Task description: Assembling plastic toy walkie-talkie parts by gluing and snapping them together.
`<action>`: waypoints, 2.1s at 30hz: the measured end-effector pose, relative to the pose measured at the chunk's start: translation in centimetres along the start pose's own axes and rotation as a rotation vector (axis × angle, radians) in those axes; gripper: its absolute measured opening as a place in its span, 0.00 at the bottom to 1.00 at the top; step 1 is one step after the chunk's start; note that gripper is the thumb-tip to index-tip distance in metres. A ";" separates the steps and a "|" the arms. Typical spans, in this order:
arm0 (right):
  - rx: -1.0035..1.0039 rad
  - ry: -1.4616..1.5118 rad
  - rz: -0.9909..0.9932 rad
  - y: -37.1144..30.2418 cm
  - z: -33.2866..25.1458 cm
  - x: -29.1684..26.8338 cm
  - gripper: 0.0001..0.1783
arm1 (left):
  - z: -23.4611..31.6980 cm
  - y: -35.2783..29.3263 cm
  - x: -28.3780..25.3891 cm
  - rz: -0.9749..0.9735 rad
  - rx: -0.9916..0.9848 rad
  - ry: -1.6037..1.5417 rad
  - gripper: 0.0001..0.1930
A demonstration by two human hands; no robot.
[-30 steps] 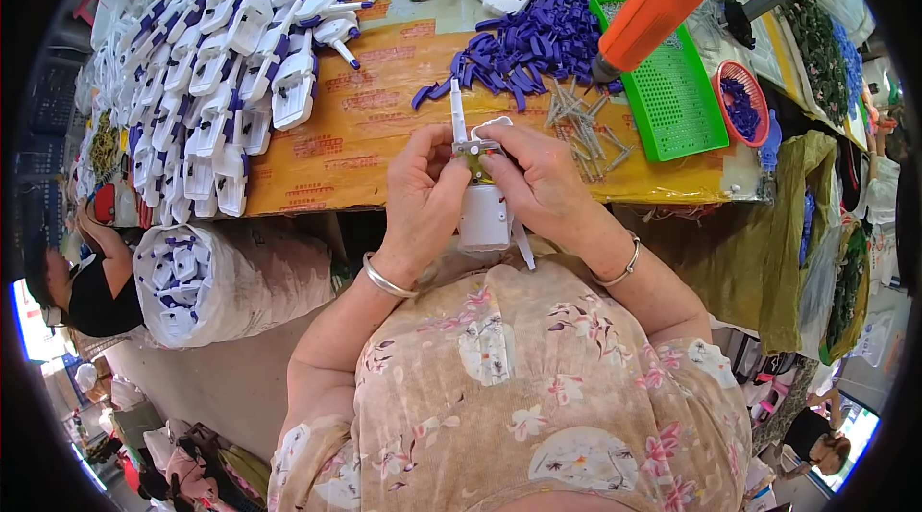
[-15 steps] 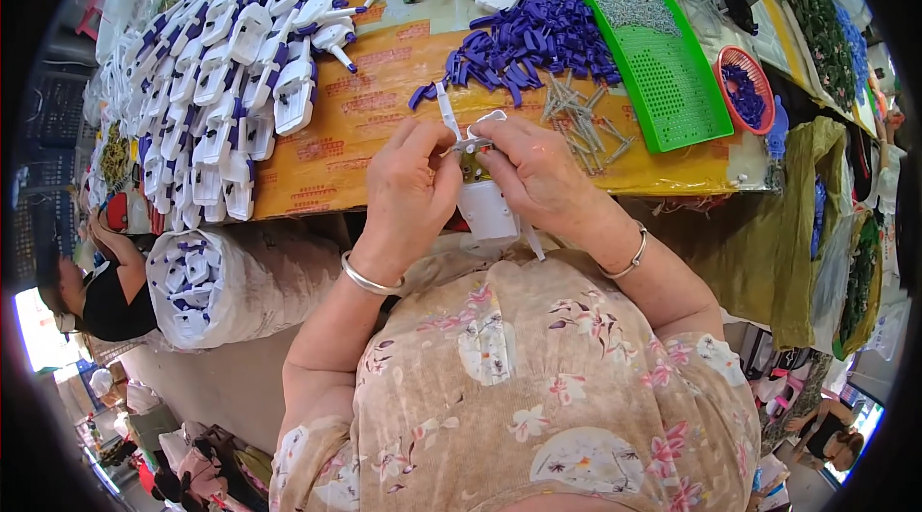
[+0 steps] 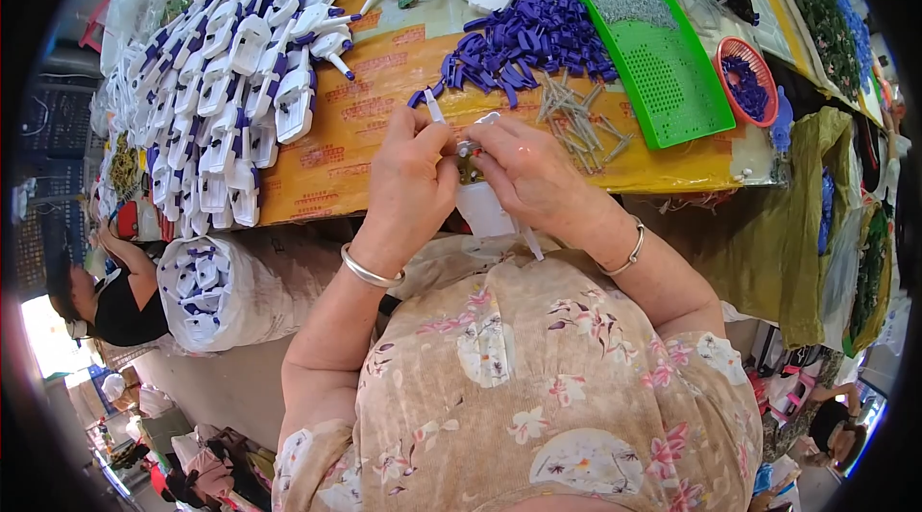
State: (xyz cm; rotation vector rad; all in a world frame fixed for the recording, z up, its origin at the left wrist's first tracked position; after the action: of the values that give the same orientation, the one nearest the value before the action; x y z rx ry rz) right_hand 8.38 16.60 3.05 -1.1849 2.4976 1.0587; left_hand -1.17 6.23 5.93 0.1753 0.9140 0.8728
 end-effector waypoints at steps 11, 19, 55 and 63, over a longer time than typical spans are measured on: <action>0.001 0.115 0.002 -0.5 0.6 0.0 0.11 | 0.9 0.2 0.7 -0.096 0.037 0.163 0.04; 0.009 0.178 -0.033 -0.9 1.2 0.1 0.11 | 0.5 -0.1 1.2 -0.141 0.026 0.124 0.03; 0.234 0.273 -0.019 -0.5 1.9 -0.1 0.08 | -1.6 -3.1 2.7 0.122 -0.554 -0.549 0.08; 0.195 0.260 0.016 -0.7 2.1 -0.3 0.09 | -1.2 -3.3 3.0 0.151 -0.559 -0.611 0.10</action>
State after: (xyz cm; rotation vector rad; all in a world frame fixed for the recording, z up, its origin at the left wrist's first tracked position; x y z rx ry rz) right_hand 8.84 17.89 1.26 -1.3178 2.7314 0.6816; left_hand 0.78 5.93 1.74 0.0191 0.0730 1.0993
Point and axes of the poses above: each hand's wrist, its own y-axis towards the middle knuckle, its own x-axis out of the palm, z = x × y, the point moved 4 cm from there along y, towards the middle knuckle, and after that the axes turned 15 degrees about z, right-handed, at the moved point
